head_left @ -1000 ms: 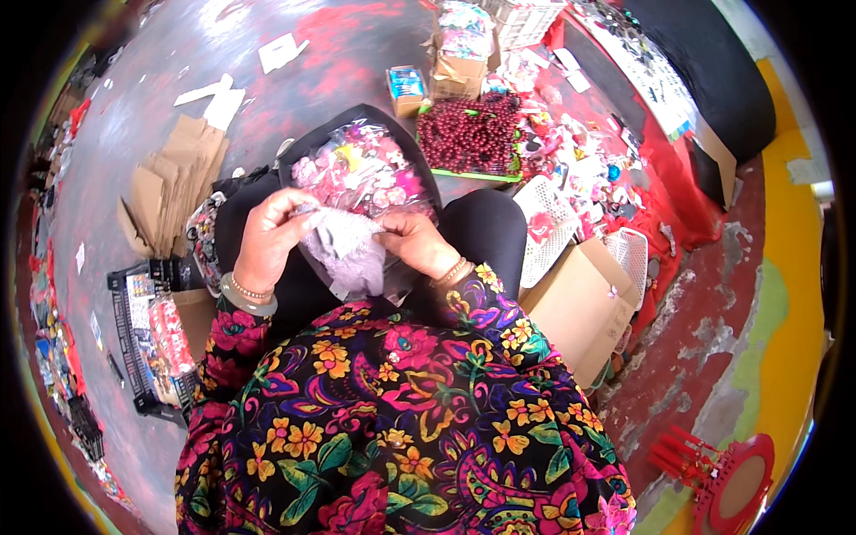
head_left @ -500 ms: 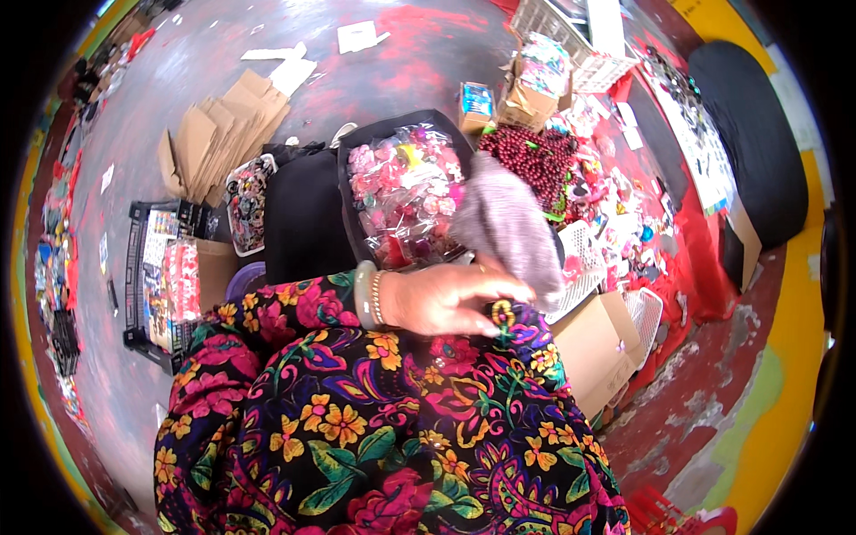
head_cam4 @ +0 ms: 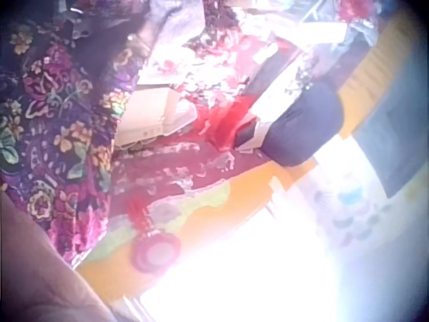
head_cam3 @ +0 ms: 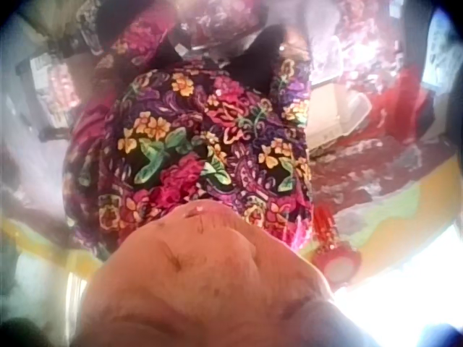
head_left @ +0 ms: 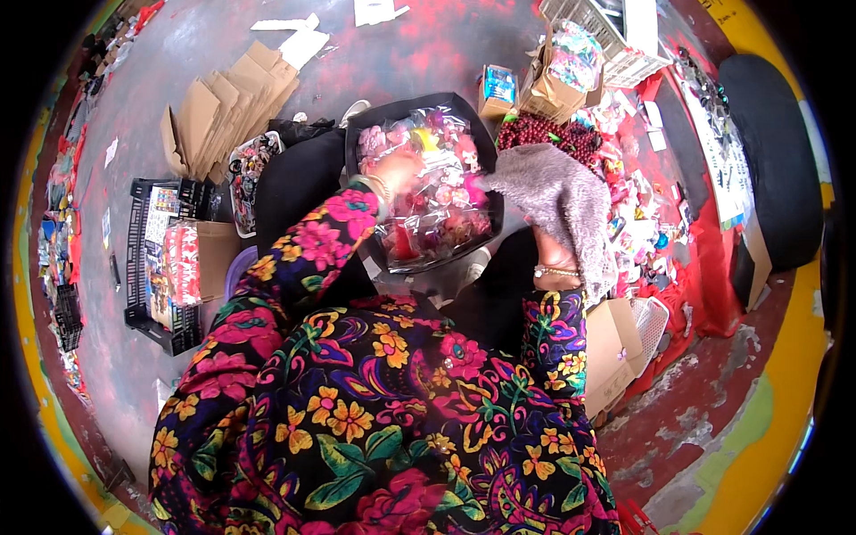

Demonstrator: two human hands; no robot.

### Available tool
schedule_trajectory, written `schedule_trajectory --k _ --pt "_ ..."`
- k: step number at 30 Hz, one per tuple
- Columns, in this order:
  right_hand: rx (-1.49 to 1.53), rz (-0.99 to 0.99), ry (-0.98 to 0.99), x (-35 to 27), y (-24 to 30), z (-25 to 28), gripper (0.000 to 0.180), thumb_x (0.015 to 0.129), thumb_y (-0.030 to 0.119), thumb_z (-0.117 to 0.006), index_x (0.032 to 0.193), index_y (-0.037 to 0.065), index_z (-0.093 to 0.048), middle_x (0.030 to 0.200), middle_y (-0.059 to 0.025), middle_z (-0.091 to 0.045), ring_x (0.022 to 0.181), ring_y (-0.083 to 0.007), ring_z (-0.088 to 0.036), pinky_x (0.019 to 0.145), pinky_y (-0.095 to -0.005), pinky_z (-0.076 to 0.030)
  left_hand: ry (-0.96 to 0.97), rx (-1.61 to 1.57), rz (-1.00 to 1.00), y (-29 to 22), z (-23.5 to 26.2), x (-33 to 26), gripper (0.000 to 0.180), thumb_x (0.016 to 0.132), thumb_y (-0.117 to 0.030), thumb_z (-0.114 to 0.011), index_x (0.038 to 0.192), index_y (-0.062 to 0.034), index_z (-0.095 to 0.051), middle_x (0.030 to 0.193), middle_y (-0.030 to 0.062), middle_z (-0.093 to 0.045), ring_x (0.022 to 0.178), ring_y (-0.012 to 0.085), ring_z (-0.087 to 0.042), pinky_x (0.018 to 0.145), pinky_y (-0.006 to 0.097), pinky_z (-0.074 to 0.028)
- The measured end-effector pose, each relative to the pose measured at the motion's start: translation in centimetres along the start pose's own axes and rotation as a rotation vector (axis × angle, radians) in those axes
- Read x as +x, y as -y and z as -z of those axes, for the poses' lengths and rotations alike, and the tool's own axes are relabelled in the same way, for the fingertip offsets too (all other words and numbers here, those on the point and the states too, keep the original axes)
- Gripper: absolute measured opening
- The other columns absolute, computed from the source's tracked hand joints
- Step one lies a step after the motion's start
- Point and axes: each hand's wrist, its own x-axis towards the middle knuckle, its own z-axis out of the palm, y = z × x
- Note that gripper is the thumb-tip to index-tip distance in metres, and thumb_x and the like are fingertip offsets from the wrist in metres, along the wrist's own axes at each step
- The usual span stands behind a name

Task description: The person sits on the floor and sorts small decorative items, including red ornaments and beads, from a black bag into a white plastic basket. They use a cloth to wipe the items before placing them in the basket.

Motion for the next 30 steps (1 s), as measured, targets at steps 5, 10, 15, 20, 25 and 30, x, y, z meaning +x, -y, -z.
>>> schedule_trajectory --k 5,10,15,20,25,30 --pt "-0.457 0.229 -0.379 1.8 -2.4 -3.1 0.046 0.095 0.028 -0.035 0.136 0.006 -0.029 0.141 -0.0132 -0.029 0.130 -0.0265 -0.027 0.107 -0.0419 -0.027 0.029 0.915 0.179 17.0 -4.9 0.5 0.027 0.081 -0.019 -0.052 0.099 -0.0009 -0.062 0.083 0.0130 -0.062 0.074 0.0279 -0.060 0.067 0.039 -0.048" --pt "-0.496 0.186 -0.046 0.3 -0.1 0.5 0.044 0.094 0.028 -0.039 0.130 0.003 -0.038 0.134 -0.0144 -0.040 0.123 -0.0295 -0.037 0.106 -0.0428 -0.026 0.105 0.646 0.572 6.9 -6.8 -2.2 0.042 0.074 -0.019 -0.062 0.112 -0.0035 -0.054 0.106 0.0186 -0.058 0.102 0.0326 -0.056 0.086 0.039 -0.046" --pt "-0.331 0.102 0.024 0.7 -0.2 0.9 0.044 0.093 0.029 -0.041 0.130 0.005 -0.038 0.134 -0.0141 -0.039 0.123 -0.0285 -0.037 0.106 -0.0419 -0.027 0.087 0.731 0.545 7.4 -6.7 -2.1 0.052 0.066 -0.024 -0.072 0.111 -0.0033 -0.053 0.099 0.0161 -0.061 0.091 0.0276 -0.060 0.080 0.037 -0.048" --pt "-0.161 0.090 0.071 0.9 -0.3 1.8 0.042 0.094 0.030 -0.038 0.127 0.004 -0.041 0.131 -0.0141 -0.043 0.121 -0.0297 -0.040 0.104 -0.0456 -0.028 0.133 0.265 0.809 10.2 -5.7 -0.7 0.054 0.066 -0.026 -0.075 0.106 0.0037 -0.054 0.085 0.0101 -0.062 0.074 0.0195 -0.060 0.061 0.031 -0.049" --pt "-0.134 0.118 0.002 0.7 -1.0 0.9 0.043 0.093 0.033 -0.039 0.125 0.005 -0.043 0.129 -0.0153 -0.045 0.118 -0.0317 -0.042 0.102 -0.0477 -0.031 0.026 0.102 0.856 9.3 -5.2 0.3 0.034 0.074 -0.024 -0.069 0.096 -0.0007 -0.060 0.078 0.0074 -0.060 0.064 0.0201 -0.055 0.053 0.038 -0.045" --pt "-0.107 0.163 -0.110 0.6 -1.0 1.0 0.046 0.091 0.038 -0.040 0.125 0.006 -0.042 0.129 -0.0162 -0.044 0.116 -0.0343 -0.043 0.098 -0.0509 -0.035 -0.001 0.107 0.726 10.2 -6.6 0.4 0.032 0.074 -0.018 -0.068 0.103 -0.0090 -0.058 0.076 0.0037 -0.057 0.062 0.0169 -0.051 0.054 0.033 -0.042"
